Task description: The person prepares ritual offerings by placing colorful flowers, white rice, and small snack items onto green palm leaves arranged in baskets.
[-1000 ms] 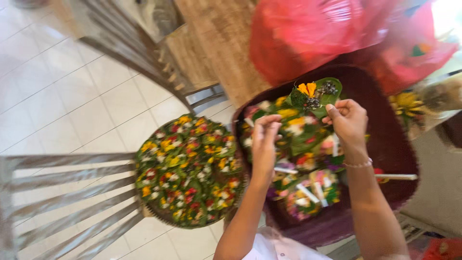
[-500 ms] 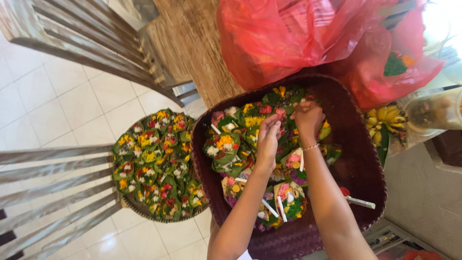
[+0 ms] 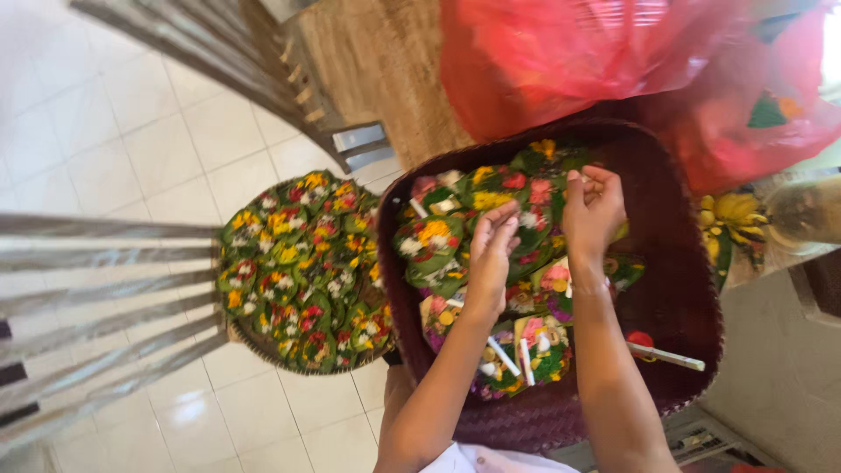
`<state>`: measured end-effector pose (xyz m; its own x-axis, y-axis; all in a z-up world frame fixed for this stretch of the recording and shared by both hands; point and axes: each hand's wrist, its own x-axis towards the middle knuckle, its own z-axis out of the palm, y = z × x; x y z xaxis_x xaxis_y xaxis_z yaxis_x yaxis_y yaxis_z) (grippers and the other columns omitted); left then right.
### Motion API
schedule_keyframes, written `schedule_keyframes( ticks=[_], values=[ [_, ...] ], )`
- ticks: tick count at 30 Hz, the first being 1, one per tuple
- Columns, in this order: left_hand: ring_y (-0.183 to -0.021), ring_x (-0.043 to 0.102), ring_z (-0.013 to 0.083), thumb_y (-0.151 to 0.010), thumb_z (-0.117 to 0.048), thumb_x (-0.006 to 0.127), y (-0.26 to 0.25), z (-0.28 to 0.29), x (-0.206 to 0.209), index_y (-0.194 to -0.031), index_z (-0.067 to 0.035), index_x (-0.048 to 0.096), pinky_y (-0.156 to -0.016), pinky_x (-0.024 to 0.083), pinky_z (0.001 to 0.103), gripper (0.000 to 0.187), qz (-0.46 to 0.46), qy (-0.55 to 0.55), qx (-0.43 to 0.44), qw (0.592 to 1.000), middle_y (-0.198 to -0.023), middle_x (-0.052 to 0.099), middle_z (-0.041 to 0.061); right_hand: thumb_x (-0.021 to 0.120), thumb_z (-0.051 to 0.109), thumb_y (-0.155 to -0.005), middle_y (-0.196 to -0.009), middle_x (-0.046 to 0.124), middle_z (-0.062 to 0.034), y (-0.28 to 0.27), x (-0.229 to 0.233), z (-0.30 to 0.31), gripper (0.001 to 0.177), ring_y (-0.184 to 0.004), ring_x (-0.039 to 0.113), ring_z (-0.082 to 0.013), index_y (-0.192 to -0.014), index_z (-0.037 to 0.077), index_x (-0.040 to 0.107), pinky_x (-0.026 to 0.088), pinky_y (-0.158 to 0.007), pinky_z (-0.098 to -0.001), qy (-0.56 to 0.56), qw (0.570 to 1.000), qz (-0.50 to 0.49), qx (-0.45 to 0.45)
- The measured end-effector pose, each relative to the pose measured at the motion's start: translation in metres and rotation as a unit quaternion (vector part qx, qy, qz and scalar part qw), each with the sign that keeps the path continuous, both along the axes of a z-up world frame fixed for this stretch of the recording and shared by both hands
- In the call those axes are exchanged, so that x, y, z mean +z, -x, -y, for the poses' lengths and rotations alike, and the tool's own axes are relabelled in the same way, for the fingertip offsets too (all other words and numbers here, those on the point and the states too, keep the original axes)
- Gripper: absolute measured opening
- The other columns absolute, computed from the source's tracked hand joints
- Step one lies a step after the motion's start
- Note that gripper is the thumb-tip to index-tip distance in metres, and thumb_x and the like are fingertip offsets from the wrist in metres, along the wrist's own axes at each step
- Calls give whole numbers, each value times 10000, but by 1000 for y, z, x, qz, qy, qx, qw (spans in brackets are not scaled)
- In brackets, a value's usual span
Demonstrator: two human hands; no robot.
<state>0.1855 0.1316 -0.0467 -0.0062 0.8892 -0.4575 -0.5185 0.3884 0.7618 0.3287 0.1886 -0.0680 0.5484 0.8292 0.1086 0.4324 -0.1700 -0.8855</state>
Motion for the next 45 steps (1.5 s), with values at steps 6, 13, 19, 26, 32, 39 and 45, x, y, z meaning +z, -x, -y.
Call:
schedule_keyframes(
  ticks=[6,13,19,26,32,39,45],
  values=[
    [-1299,574,153,-1050,-137,519,86,45,51,-1323,-77,566,-1081,444,322,283,35,-64,101,992,-1419,609,32,659,102,-1068,-906,647,-11,117,86,64,136,-718,555,-50,-1149,-7,642,458,-640,-200,9,928,-326,183],
    [-1208,632,213,-1050,-76,531,244,110,14,-1267,-23,572,-1040,514,392,227,82,-75,291,950,-1324,643,125,635,106,-1030,-875,653,-12,295,57,109,112,-700,587,-62,-1091,17,666,464,-615,-214,179,783,-519,292],
    [-1126,635,198,-996,-105,598,397,185,-158,-1203,-7,635,-933,500,372,231,-122,137,383,905,-1240,680,113,685,178,-1053,-842,668,-59,425,-103,142,231,-651,603,-115,-1039,-40,609,491,-598,-260,349,826,-294,331],
    [-1116,689,247,-914,-129,684,506,260,-357,-1217,-42,659,-973,536,364,316,-334,331,311,826,-1197,709,115,648,167,-996,-973,756,-124,521,-272,164,266,-775,730,-139,-1187,-9,702,608,-676,-264,504,787,-263,241],
    [-987,704,347,-811,-119,776,537,269,-415,-1107,-31,700,-876,556,429,317,-535,271,202,774,-1047,741,178,654,66,-963,-1019,766,-189,574,-332,154,242,-786,776,-193,-1150,-84,683,604,-604,-240,507,802,-236,212],
    [-873,718,314,-788,-107,750,546,267,-391,-1091,-71,695,-794,562,427,310,-466,321,167,807,-930,766,102,695,143,-998,-896,767,-191,590,-364,137,267,-677,716,-178,-1055,-118,699,533,-516,-251,560,791,-169,183],
    [-837,728,285,-788,-86,739,550,277,-364,-949,-83,793,-774,577,396,170,-510,278,190,791,-940,743,119,623,57,-991,-795,745,-118,586,-364,153,114,-612,711,-131,-997,-53,654,527,-490,-254,541,788,-218,199]
  ],
)
